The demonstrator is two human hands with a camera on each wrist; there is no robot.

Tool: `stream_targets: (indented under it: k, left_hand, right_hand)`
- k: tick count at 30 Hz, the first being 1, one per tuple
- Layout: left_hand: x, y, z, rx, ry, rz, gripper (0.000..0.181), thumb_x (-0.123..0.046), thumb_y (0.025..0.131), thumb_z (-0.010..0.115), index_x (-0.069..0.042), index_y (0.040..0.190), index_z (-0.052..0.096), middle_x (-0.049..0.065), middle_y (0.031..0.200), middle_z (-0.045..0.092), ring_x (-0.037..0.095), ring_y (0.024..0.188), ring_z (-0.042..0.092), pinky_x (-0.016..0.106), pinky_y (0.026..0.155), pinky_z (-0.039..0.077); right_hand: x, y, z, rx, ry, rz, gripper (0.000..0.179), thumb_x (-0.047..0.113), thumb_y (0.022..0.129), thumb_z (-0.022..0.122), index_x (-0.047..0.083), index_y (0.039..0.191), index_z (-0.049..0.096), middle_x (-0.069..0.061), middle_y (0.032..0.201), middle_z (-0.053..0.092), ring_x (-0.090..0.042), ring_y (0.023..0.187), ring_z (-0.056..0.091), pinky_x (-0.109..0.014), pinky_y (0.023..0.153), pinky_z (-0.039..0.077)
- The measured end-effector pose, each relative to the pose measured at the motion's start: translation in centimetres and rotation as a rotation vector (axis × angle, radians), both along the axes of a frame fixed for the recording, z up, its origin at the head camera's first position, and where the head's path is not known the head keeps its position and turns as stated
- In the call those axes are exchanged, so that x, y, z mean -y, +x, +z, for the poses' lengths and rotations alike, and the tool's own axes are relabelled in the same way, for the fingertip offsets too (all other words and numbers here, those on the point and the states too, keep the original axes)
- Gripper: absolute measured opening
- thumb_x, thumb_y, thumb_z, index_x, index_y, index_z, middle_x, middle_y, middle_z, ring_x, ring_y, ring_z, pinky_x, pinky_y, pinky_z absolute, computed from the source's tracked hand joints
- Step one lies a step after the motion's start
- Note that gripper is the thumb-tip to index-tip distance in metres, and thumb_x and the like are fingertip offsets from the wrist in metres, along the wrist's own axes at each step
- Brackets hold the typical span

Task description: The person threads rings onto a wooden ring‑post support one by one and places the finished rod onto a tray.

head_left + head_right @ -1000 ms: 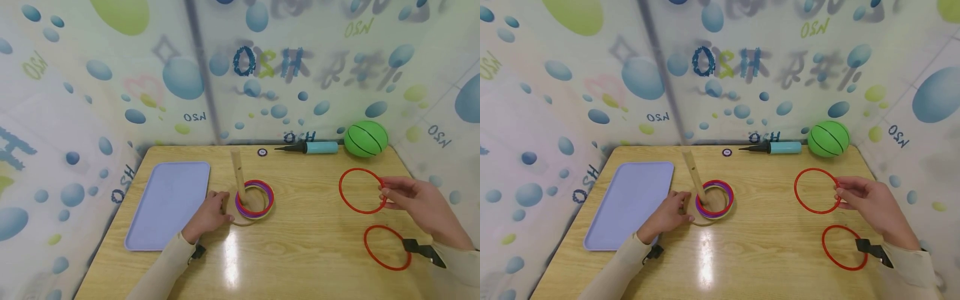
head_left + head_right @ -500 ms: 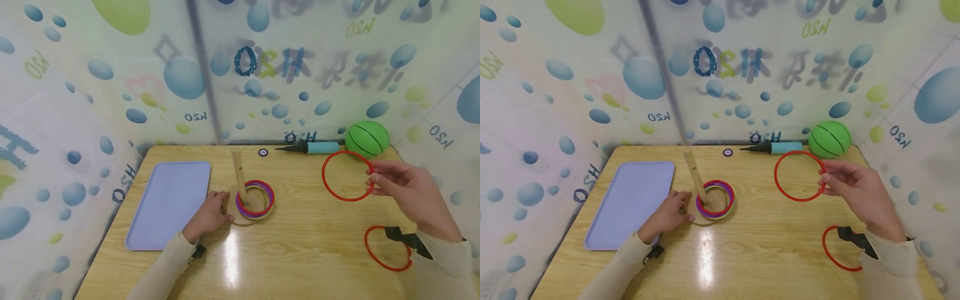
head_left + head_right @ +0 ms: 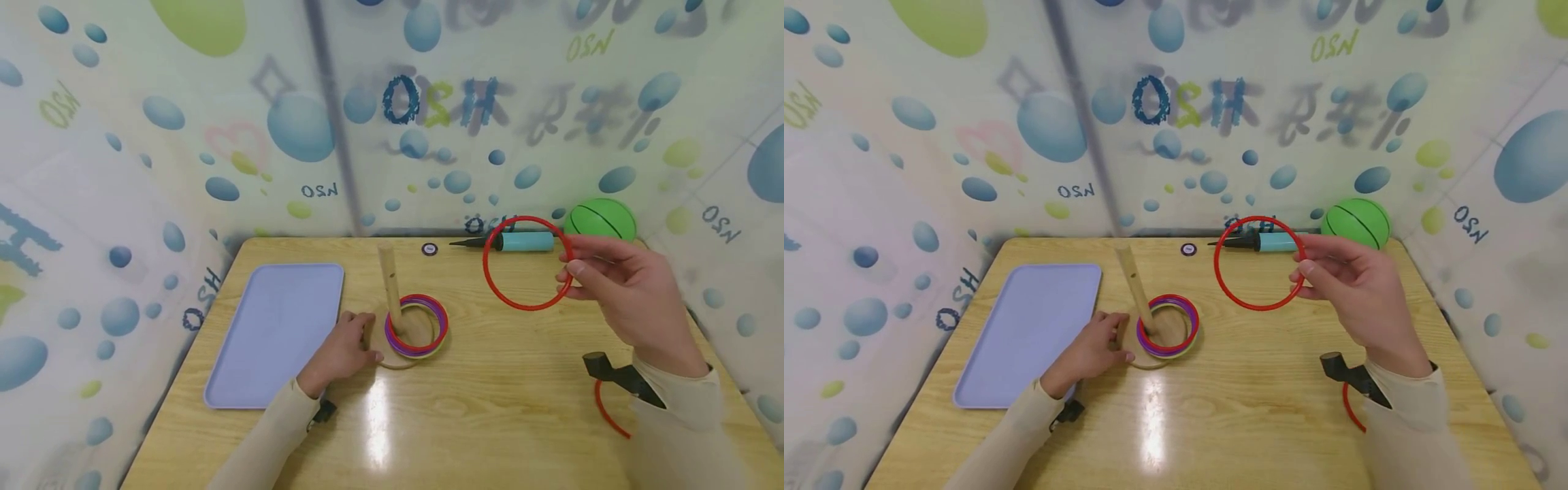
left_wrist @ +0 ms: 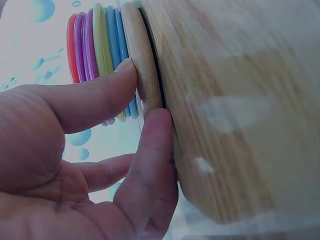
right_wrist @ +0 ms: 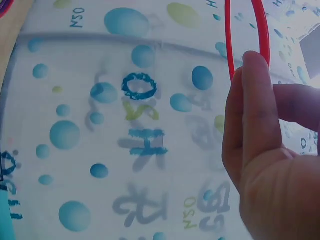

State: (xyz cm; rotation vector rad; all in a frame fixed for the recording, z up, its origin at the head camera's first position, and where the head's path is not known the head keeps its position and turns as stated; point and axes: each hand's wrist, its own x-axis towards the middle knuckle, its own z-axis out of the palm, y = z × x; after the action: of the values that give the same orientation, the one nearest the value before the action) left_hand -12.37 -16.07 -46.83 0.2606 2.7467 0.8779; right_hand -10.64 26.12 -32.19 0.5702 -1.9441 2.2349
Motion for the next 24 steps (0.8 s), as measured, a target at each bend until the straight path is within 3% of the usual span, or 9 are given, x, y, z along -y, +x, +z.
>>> stream_targets:
  k: [5, 12, 24]
  left_hand:
    - [0.0, 0.0, -0.2, 0.003, 0.007, 0.008, 0.082, -0.022, 0.085, 0.090, -0.001, 0.154, 0.051, 0.022, 0.135, 0.054, 0.025, 0.105, 0.059, 0.047, 0.094, 0.053]
    - [0.1, 0.0, -0.4, 0.004, 0.013, 0.005, 0.082, -0.023, 0.085, 0.090, -0.002, 0.154, 0.051, 0.021, 0.133, 0.055, 0.024, 0.103, 0.058, 0.047, 0.094, 0.053]
    - [0.1, 0.0, 0.0, 0.005, 0.011, 0.001, 0.082, -0.022, 0.086, 0.090, -0.001, 0.154, 0.050, 0.022, 0.137, 0.054, 0.025, 0.107, 0.058, 0.046, 0.095, 0.053]
  right_hand:
    - [2.4, -0.5, 0.6, -0.024, -0.001, 0.044, 0.038, -0.017, 0.098, 0.059, -0.013, 0.135, 0.062, -0.009, 0.103, 0.076, -0.016, 0.087, 0.078, -0.033, 0.074, 0.063]
    - [6.1, -1.2, 1.1, 0.054, 0.075, 0.051, 0.036, -0.003, 0.101, 0.067, -0.005, 0.136, 0.066, -0.006, 0.102, 0.075, -0.016, 0.087, 0.078, -0.034, 0.076, 0.064]
    - [12.1, -4.8, -0.8, 0.128, 0.129, 0.123, 0.033, 0.006, 0.102, 0.069, 0.002, 0.135, 0.068, -0.006, 0.108, 0.071, -0.016, 0.090, 0.076, -0.041, 0.080, 0.064]
